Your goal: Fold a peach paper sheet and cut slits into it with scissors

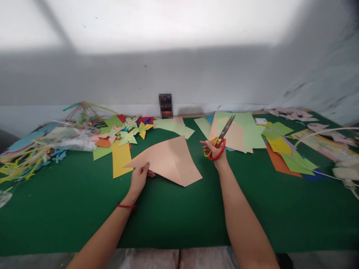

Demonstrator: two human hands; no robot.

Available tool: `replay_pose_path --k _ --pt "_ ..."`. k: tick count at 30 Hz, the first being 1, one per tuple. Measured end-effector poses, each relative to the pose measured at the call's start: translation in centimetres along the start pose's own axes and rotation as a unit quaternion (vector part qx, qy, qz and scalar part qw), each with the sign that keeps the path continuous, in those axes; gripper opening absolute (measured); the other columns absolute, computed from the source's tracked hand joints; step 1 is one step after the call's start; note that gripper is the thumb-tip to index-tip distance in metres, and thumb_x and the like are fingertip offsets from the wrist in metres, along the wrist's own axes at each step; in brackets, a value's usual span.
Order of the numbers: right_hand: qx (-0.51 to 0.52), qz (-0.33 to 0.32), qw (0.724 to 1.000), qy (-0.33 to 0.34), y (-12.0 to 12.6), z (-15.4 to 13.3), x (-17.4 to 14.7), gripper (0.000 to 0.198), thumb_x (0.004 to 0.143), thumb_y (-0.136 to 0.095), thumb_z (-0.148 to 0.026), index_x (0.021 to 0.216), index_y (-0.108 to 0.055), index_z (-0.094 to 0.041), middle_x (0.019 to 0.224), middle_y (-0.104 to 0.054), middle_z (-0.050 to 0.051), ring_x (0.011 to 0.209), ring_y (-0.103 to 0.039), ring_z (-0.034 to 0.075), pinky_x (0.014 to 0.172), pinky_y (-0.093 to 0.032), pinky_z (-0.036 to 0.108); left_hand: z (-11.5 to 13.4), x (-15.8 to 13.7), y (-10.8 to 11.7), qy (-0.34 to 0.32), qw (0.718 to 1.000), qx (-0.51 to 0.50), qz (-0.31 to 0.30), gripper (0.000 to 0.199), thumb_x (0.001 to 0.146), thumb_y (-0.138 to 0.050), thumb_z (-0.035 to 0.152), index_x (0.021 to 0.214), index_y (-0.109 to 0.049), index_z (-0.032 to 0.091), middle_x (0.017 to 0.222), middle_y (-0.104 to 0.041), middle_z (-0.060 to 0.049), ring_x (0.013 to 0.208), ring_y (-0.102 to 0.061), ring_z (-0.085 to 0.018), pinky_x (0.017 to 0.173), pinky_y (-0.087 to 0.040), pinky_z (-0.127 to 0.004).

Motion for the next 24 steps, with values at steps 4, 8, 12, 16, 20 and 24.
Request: replay_pose_path --k 4,8,12,16,20,24 --pt "-0.018 -0.022 1.0 -0.007 -0.9 -0.3 -1.2 0.042 0.061 -0.069 -0.052 0.069 -0.044 -0.02 0.084 -0.069 0.006 0.037 -0.049 0.007 0.031 -0.034 0.02 0.2 0.2 0.6 -0.005 1.0 -0.019 -0.002 0.034 0.082 -0.05 0.04 0.058 -0.056 0.017 0.05 -0.062 -0.004 0.048 -0.06 -0.015 0.055 -0.05 -0.026" --pt "-0.058 -0.036 0.997 -0.025 -2.0 -0.2 -2.5 0.044 0.056 -0.074 -0.052 0.074 -0.053 -0.017 0.077 -0.069 0.005 0.03 -0.036 0.004 0.027 -0.026 0.02 0.6 0.8 1.4 -0.009 0.999 -0.041 -0.012 0.036 0.081 -0.051 0.043 0.059 -0.054 0.016 0.05 -0.062 -0.004 0.047 -0.059 -0.015 0.054 -0.048 -0.026" --pt "-0.077 -0.065 0.994 -0.042 -3.5 0.0 -3.6 0.042 0.061 -0.069 -0.055 0.074 -0.056 -0.017 0.072 -0.068 0.004 0.029 -0.032 0.004 0.028 -0.024 0.021 0.5 2.1 2.2 -0.013 0.997 -0.069 -0.023 0.038 0.079 -0.051 0.051 0.064 -0.051 0.016 0.052 -0.061 -0.003 0.048 -0.059 -0.014 0.054 -0.048 -0.026" --pt "-0.087 -0.083 0.992 -0.036 -4.6 -0.5 -3.8 0.042 0.061 -0.071 -0.052 0.079 -0.06 -0.016 0.067 -0.064 0.002 0.038 -0.042 0.008 0.034 -0.03 0.021 0.2 3.6 2.5 -0.008 0.994 -0.094 -0.05 0.04 0.076 -0.054 0.055 0.071 -0.048 0.016 0.053 -0.061 -0.002 0.048 -0.059 -0.013 0.052 -0.048 -0.025" --pt "-0.093 -0.093 0.991 -0.018 -5.0 -0.9 -3.5 0.041 0.054 -0.078 -0.045 0.076 -0.061 -0.015 0.066 -0.06 0.001 0.055 -0.051 0.013 0.047 -0.039 0.023 0.4 4.0 2.2 0.004 0.986 -0.113 -0.125 0.04 0.078 -0.054 0.053 0.081 -0.05 0.013 0.059 -0.064 -0.004 0.055 -0.063 -0.015 0.058 -0.052 -0.028" --pt "-0.096 -0.089 0.991 -0.001 -4.7 -0.7 -3.4 0.038 0.057 -0.076 -0.044 0.078 -0.06 -0.017 0.067 -0.059 0.001 0.059 -0.052 0.015 0.05 -0.04 0.024 1.1 3.5 1.4 0.022 0.966 -0.118 -0.229 0.039 0.077 -0.06 0.045 0.091 -0.056 0.009 0.076 -0.069 -0.012 0.069 -0.068 -0.019 0.067 -0.054 -0.031"
Point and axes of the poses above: each hand's wrist, its own x-axis towards the middle knuckle, its own y-axis out of the back of the hand, z = x × y, the point moved 2 cm from there along x, towards the middle knuckle
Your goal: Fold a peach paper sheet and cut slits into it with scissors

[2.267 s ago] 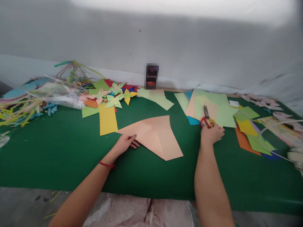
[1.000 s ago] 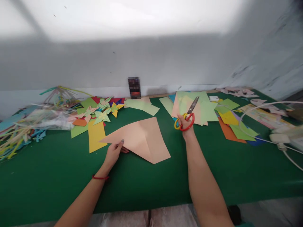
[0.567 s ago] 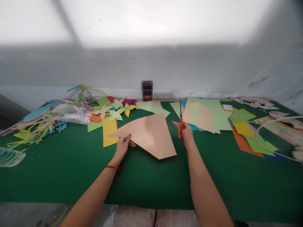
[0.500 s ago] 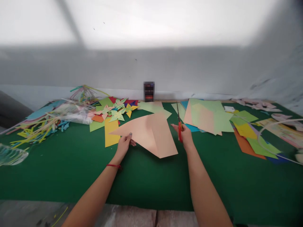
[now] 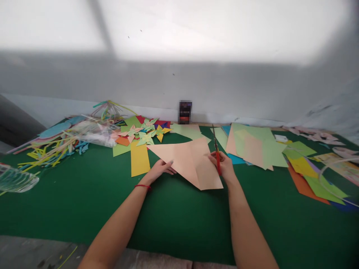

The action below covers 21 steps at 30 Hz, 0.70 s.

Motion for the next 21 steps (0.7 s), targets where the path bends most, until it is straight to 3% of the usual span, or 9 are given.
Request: replay_pose_path --k 3,6,14,21 --pt "0.001 0.022 1.0 0.014 0.2 0.4 0.0 0.036 0.061 -0.074 -0.045 0.08 -0.058 -0.018 0.069 -0.058 0.001 0.062 -0.053 0.015 0.053 -0.042 0.025 0.1 0.5 -0.8 0.019 0.999 -0.003 -0.051 0.038 0.075 -0.065 0.04 0.094 -0.057 0.008 0.087 -0.069 -0.015 0.075 -0.068 -0.021 0.067 -0.054 -0.031" --pt "0.003 0.038 0.999 0.024 0.2 0.6 -0.1 0.037 0.062 -0.074 -0.045 0.081 -0.059 -0.018 0.073 -0.059 0.002 0.064 -0.055 0.015 0.056 -0.044 0.026 -0.2 1.8 -1.3 0.032 0.997 -0.009 -0.065 0.038 0.077 -0.063 0.04 0.098 -0.055 0.01 0.092 -0.069 -0.016 0.079 -0.068 -0.022 0.064 -0.055 -0.03" --pt "-0.011 0.152 0.988 0.022 1.3 1.5 0.2 0.039 0.062 -0.072 -0.045 0.082 -0.057 -0.016 0.067 -0.057 0.0 0.058 -0.053 0.014 0.054 -0.043 0.026 -0.2 6.9 -1.0 0.063 0.995 -0.006 -0.079 0.038 0.072 -0.068 0.042 0.077 -0.061 0.006 0.073 -0.07 -0.015 0.065 -0.067 -0.018 0.068 -0.054 -0.03" --pt "-0.014 0.207 0.978 0.013 1.1 1.6 -0.2 0.042 0.067 -0.065 -0.055 0.08 -0.058 -0.016 0.066 -0.06 0.002 0.054 -0.054 0.013 0.051 -0.041 0.026 2.4 8.3 0.5 0.024 0.999 -0.002 -0.03 0.027 0.077 -0.064 0.036 0.08 -0.058 0.01 0.066 -0.067 -0.006 0.062 -0.066 -0.014 0.066 -0.054 -0.026"
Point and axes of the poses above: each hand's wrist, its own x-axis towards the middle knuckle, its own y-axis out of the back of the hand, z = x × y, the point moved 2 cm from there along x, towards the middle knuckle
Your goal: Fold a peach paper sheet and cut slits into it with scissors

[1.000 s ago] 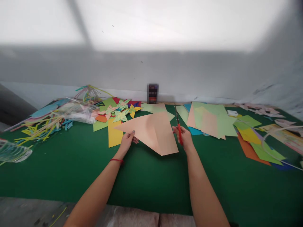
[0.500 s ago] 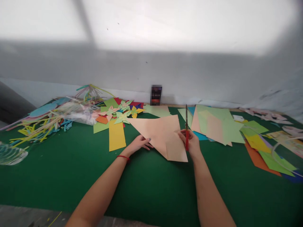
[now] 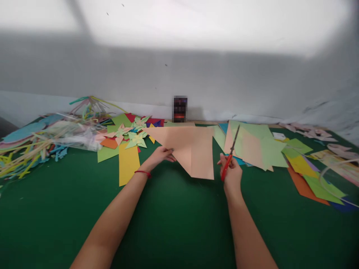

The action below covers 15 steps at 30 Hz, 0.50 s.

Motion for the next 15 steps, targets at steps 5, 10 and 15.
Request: replay_pose_path --k 5,10,15 --pt "-0.015 -0.025 1.0 -0.011 -0.9 -0.4 -0.9 0.042 0.065 -0.067 -0.054 0.079 -0.061 -0.015 0.071 -0.063 0.004 0.063 -0.057 0.016 0.057 -0.043 0.027 1.7 -1.0 0.9 -0.029 0.999 0.008 0.025 0.025 0.079 -0.062 0.036 0.078 -0.056 0.011 0.062 -0.066 -0.004 0.065 -0.067 -0.014 0.066 -0.054 -0.025" --pt "0.014 -0.085 0.994 -0.061 -1.3 0.0 -1.3 0.037 0.066 -0.071 -0.046 0.083 -0.06 -0.015 0.071 -0.059 0.001 0.064 -0.055 0.015 0.059 -0.043 0.027 2.5 -1.9 0.2 -0.031 0.999 0.018 -0.008 0.025 0.08 -0.061 0.034 0.086 -0.059 0.01 0.068 -0.067 -0.005 0.066 -0.067 -0.014 0.067 -0.054 -0.026" --pt "0.031 -0.122 0.991 -0.037 -1.4 -0.2 -1.4 0.034 0.061 -0.077 -0.036 0.081 -0.057 -0.017 0.067 -0.057 -0.002 0.058 -0.051 0.012 0.054 -0.041 0.024 2.4 -1.7 0.1 -0.016 0.998 0.04 -0.037 0.019 0.082 -0.059 0.026 0.087 -0.061 0.008 0.069 -0.068 -0.007 0.063 -0.067 -0.014 0.064 -0.054 -0.026"
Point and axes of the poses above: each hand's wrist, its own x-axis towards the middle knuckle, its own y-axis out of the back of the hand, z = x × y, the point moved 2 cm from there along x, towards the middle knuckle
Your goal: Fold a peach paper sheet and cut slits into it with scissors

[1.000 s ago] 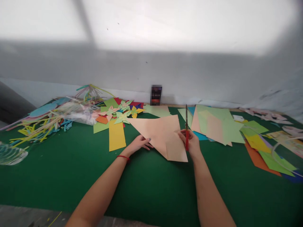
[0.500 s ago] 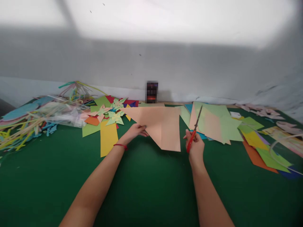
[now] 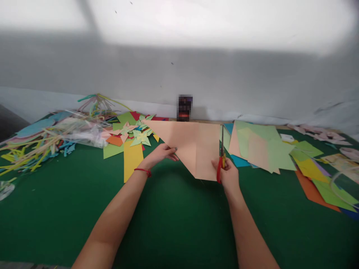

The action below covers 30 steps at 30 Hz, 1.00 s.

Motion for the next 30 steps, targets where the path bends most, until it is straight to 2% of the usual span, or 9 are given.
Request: replay_pose_path --k 9,12,15,18,21,24,26,27,30 --pt "-0.031 0.01 0.999 0.006 0.2 -0.4 0.0 0.039 0.061 -0.075 -0.041 0.085 -0.059 -0.016 0.066 -0.056 -0.001 0.058 -0.049 0.013 0.052 -0.038 0.023 0.1 -0.2 0.3 0.008 0.999 0.05 -0.007 0.022 0.077 -0.064 0.022 0.094 -0.063 0.009 0.086 -0.071 -0.012 0.068 -0.069 -0.018 0.063 -0.055 -0.03" --pt "-0.049 0.06 0.997 0.017 0.0 -0.6 -0.4 0.038 0.066 -0.07 -0.047 0.083 -0.059 -0.015 0.063 -0.052 -0.002 0.055 -0.046 0.011 0.05 -0.036 0.023 0.7 0.6 0.4 -0.007 0.998 0.068 0.016 0.016 0.079 -0.06 0.023 0.085 -0.065 0.009 0.078 -0.071 -0.011 0.066 -0.068 -0.017 0.064 -0.055 -0.03" --pt "-0.018 0.112 0.993 0.028 -0.3 -0.9 -1.1 0.037 0.072 -0.063 -0.051 0.08 -0.057 -0.016 0.058 -0.046 -0.005 0.049 -0.041 0.009 0.046 -0.032 0.021 2.0 1.4 0.6 -0.031 0.994 0.084 0.062 0.022 0.081 -0.057 0.027 0.071 -0.066 0.009 0.068 -0.071 -0.009 0.062 -0.067 -0.015 0.069 -0.054 -0.029" --pt "0.021 0.058 0.998 -0.002 -1.1 -1.3 -1.9 0.036 0.074 -0.061 -0.052 0.08 -0.056 -0.017 0.057 -0.044 -0.006 0.043 -0.036 0.007 0.039 -0.028 0.02 3.4 1.5 0.8 -0.047 0.988 0.095 0.111 0.028 0.08 -0.057 0.03 0.062 -0.065 0.01 0.066 -0.071 -0.01 0.062 -0.067 -0.016 0.07 -0.053 -0.029" --pt "0.049 0.0 0.999 -0.024 -2.1 -1.6 -2.9 0.036 0.074 -0.062 -0.051 0.086 -0.056 -0.018 0.062 -0.049 -0.004 0.042 -0.037 0.007 0.036 -0.029 0.019 4.3 1.0 1.2 -0.056 0.982 0.1 0.153 0.028 0.08 -0.056 0.03 0.063 -0.066 0.01 0.067 -0.071 -0.01 0.063 -0.067 -0.016 0.068 -0.053 -0.028" --pt "0.104 -0.1 0.986 -0.079 -3.6 -1.5 -4.0 0.037 0.077 -0.057 -0.054 0.088 -0.055 -0.019 0.062 -0.047 -0.004 0.04 -0.036 0.007 0.034 -0.03 0.019 4.6 0.4 1.3 -0.057 0.977 0.103 0.179 0.025 0.08 -0.057 0.027 0.063 -0.066 0.01 0.064 -0.07 -0.01 0.061 -0.067 -0.016 0.067 -0.053 -0.027" --pt "0.128 -0.146 0.974 -0.112 -4.6 -1.1 -4.7 0.041 0.077 -0.052 -0.06 0.082 -0.051 -0.019 0.061 -0.043 -0.004 0.039 -0.035 0.006 0.033 -0.029 0.019 4.6 0.2 1.3 -0.06 0.975 0.102 0.188 0.025 0.08 -0.057 0.026 0.064 -0.065 0.01 0.064 -0.07 -0.01 0.06 -0.067 -0.016 0.066 -0.054 -0.027" --pt "0.135 -0.172 0.969 -0.119 -5.1 -0.9 -5.1 0.042 0.077 -0.05 -0.062 0.08 -0.048 -0.02 0.063 -0.043 -0.004 0.04 -0.034 0.006 0.033 -0.029 0.019 4.7 0.2 1.3 -0.061 0.974 0.101 0.191 0.024 0.08 -0.057 0.027 0.064 -0.065 0.011 0.064 -0.07 -0.01 0.06 -0.067 -0.016 0.066 -0.054 -0.027" --pt "0.135 -0.217 0.964 -0.068 -5.9 -0.8 -5.8 0.046 0.074 -0.047 -0.068 0.083 -0.044 -0.023 0.074 -0.043 -0.003 0.045 -0.034 0.007 0.038 -0.033 0.021 5.0 0.1 1.1 -0.068 0.973 0.096 0.199 0.025 0.08 -0.057 0.028 0.065 -0.065 0.011 0.064 -0.07 -0.01 0.062 -0.068 -0.017 0.067 -0.054 -0.028"
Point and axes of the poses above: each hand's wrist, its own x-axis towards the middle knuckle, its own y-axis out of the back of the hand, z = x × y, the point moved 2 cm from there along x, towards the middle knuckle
